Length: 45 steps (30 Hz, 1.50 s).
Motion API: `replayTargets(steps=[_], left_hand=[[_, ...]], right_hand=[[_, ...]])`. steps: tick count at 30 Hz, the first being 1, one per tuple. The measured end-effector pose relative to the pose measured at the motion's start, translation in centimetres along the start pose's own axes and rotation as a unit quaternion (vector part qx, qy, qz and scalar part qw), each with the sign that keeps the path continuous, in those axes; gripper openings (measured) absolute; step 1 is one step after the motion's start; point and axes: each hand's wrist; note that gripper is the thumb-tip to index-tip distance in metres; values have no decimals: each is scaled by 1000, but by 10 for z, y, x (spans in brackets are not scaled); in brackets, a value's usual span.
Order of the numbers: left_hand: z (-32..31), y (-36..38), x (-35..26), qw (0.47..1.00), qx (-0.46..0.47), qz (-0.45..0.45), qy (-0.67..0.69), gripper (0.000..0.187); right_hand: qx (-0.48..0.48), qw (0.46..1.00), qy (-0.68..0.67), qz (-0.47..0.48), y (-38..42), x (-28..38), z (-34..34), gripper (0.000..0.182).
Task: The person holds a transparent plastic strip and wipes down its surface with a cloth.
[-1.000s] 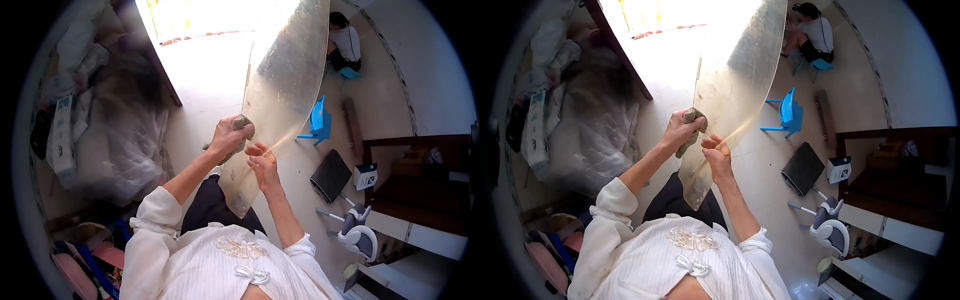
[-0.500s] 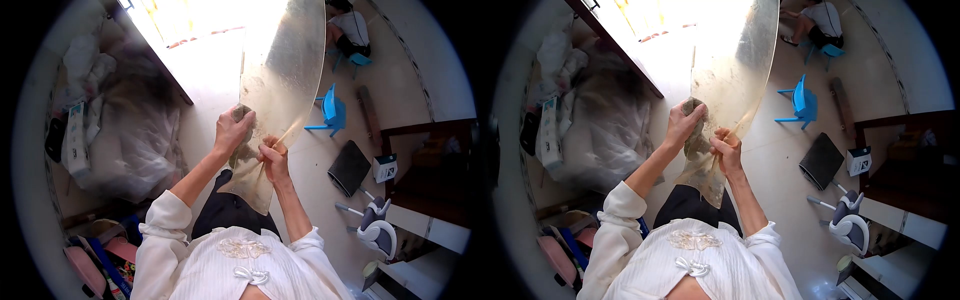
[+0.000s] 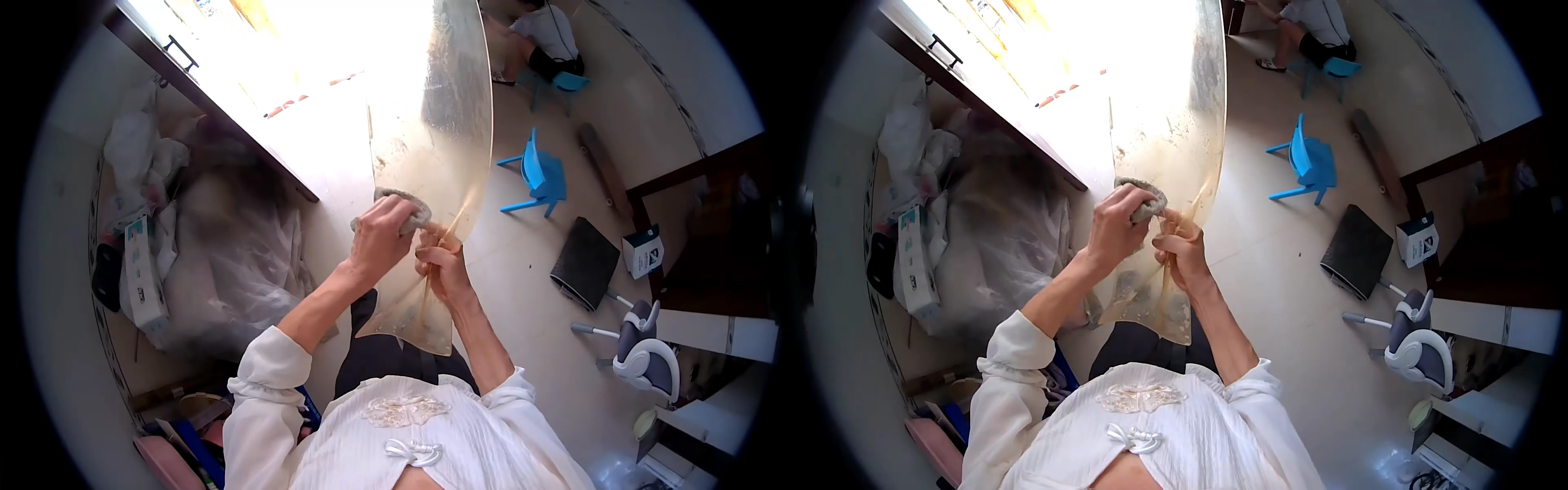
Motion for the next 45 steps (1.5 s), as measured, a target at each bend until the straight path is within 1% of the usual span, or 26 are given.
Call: replayTargets(steps=[2,4,6,7,8,10,12,14,16,18,20,23,25,27,28,29,30,31,32,34,35,37,40,41,43,45], left_hand=[[2,-22,11,992,-31,123,-5,20],[-2,-4,-2,998,15,58,4,21],[-1,21,-22,995,91,29,27,23],[0,27,-23,993,108,16,33,23],[2,31,-20,991,128,0,39,24],[1,15,-6,995,96,3,13,23],[-6,-14,10,998,6,57,-23,20],[-10,-14,7,996,6,88,-6,21],[-9,18,-21,994,98,20,41,23],[-5,25,-23,991,119,46,45,26],[-5,13,-5,996,82,28,7,27],[-3,-19,18,994,9,106,-40,12],[1,-22,26,993,-4,105,-49,9],[8,-15,34,942,-128,303,71,7],[12,-14,52,908,-199,304,210,11],[17,-10,68,820,-222,379,366,13],[23,-10,71,702,-239,441,507,15],[26,-6,72,665,-175,441,576,20],[22,-1,71,643,-131,433,619,22],[19,2,38,604,-78,438,661,22],[15,6,25,628,-59,432,645,21],[16,19,7,666,-9,439,603,17],[10,35,3,727,-22,440,526,17],[9,32,6,727,-22,441,526,17],[8,10,12,657,-73,492,566,18],[12,-8,9,666,-65,451,590,18]], right_hand=[[104,989,-105,-24,4,10,1,41],[102,988,-117,-24,7,10,3,46],[59,991,-87,-80,12,2,14,51],[99,990,-76,-70,12,4,18,50],[95,990,-80,-68,8,0,18,50],[57,990,-107,-76,7,-8,15,50],[81,987,-114,-78,3,-3,18,47],[96,981,-142,-86,4,-4,19,42],[72,983,-155,-68,4,-3,19,38],[83,990,-80,-79,2,-2,23,39],[89,988,-97,-76,6,-3,21,44],[107,986,-108,-65,7,5,9,61],[103,988,-93,-63,2,5,12,58],[84,991,-86,-63,5,3,13,55],[83,990,-83,-79,6,7,12,41],[83,989,-78,-96,7,10,11,28],[81,989,-80,-95,8,12,9,28],[70,990,-65,-99,8,13,6,17],[62,991,-51,-104,6,13,4,13],[30,996,-12,-82,1,5,1,19],[-4,998,32,-57,-2,1,1,26],[-30,998,35,-40,-1,-1,4,28],[-72,996,61,-1,2,-14,10,31],[-72,992,100,17,4,-19,13,29],[-67,989,129,36,13,-17,5,29],[-82,985,138,63,17,-26,-5,30]])
Point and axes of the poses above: each hand's wrist, its own y-axis away from the middle knuckle, its own z-axis out of the back of the hand, x = y × z, and after that the axes turned 11 degrees about y, right-handed
